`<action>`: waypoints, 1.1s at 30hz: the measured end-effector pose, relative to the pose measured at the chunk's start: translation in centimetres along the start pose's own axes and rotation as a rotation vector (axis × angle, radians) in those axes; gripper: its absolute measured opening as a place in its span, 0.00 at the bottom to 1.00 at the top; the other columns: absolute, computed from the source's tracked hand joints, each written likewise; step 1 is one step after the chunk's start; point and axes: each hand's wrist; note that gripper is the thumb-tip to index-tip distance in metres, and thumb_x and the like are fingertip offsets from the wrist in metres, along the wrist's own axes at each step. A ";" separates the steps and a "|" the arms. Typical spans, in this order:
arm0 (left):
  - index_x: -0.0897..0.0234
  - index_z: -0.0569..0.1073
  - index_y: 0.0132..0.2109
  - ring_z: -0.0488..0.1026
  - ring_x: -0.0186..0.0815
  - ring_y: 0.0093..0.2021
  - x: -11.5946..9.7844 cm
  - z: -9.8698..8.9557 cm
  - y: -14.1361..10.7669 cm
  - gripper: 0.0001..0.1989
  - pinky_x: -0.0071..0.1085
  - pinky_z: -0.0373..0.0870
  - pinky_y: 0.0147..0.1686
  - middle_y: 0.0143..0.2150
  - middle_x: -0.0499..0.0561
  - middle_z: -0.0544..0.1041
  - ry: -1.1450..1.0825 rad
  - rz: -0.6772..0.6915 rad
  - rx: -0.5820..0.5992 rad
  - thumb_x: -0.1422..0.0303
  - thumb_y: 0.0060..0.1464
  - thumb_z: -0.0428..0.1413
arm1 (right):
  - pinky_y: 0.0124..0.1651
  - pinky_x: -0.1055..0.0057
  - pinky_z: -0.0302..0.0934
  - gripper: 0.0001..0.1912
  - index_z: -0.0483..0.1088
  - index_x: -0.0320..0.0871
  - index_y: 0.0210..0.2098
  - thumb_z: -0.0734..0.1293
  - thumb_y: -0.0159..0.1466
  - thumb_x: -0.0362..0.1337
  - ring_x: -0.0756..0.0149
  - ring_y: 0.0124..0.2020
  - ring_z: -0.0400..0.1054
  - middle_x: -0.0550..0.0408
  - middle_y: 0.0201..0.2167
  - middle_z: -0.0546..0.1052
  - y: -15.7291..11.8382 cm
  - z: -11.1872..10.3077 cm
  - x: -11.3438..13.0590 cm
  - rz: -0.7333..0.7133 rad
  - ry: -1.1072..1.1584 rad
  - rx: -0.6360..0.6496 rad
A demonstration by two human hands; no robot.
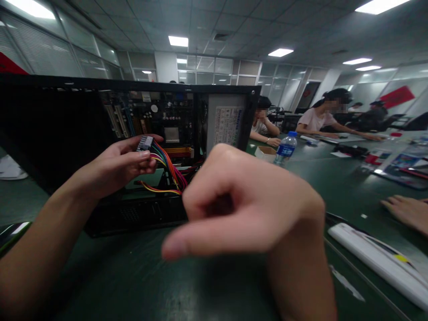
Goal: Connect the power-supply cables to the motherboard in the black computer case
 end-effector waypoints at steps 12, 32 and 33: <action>0.61 0.79 0.55 0.80 0.47 0.51 0.1 -1.2 0.6 0.24 0.42 0.78 0.53 0.48 0.55 0.83 0.302 0.049 0.017 0.59 0.53 0.67 | 0.58 0.58 0.68 0.23 0.65 0.42 0.65 0.63 0.73 0.40 0.55 0.56 0.73 0.45 0.55 0.77 8.0 7.2 -6.9 0.012 0.175 -0.314; 0.55 0.84 0.46 0.79 0.38 0.40 0.4 -0.7 -0.2 0.12 0.28 0.70 0.41 0.42 0.48 0.84 0.849 -0.151 0.695 0.60 0.57 0.62 | 0.38 0.71 0.64 0.28 0.68 0.40 0.52 0.78 0.58 0.43 0.60 0.41 0.75 0.49 0.44 0.80 7.2 7.3 -5.7 0.090 0.089 0.359; 0.55 0.85 0.46 0.79 0.39 0.40 0.4 -0.6 -0.3 0.12 0.28 0.70 0.41 0.42 0.49 0.84 0.860 -0.139 0.690 0.60 0.57 0.62 | 0.38 0.71 0.64 0.27 0.70 0.40 0.52 0.78 0.59 0.43 0.60 0.41 0.75 0.49 0.44 0.80 7.2 7.1 -5.5 0.097 0.051 0.370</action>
Point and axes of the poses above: each hand's wrist, its own y-axis towards the middle knuckle, its own z-axis out of the palm, x = y × z
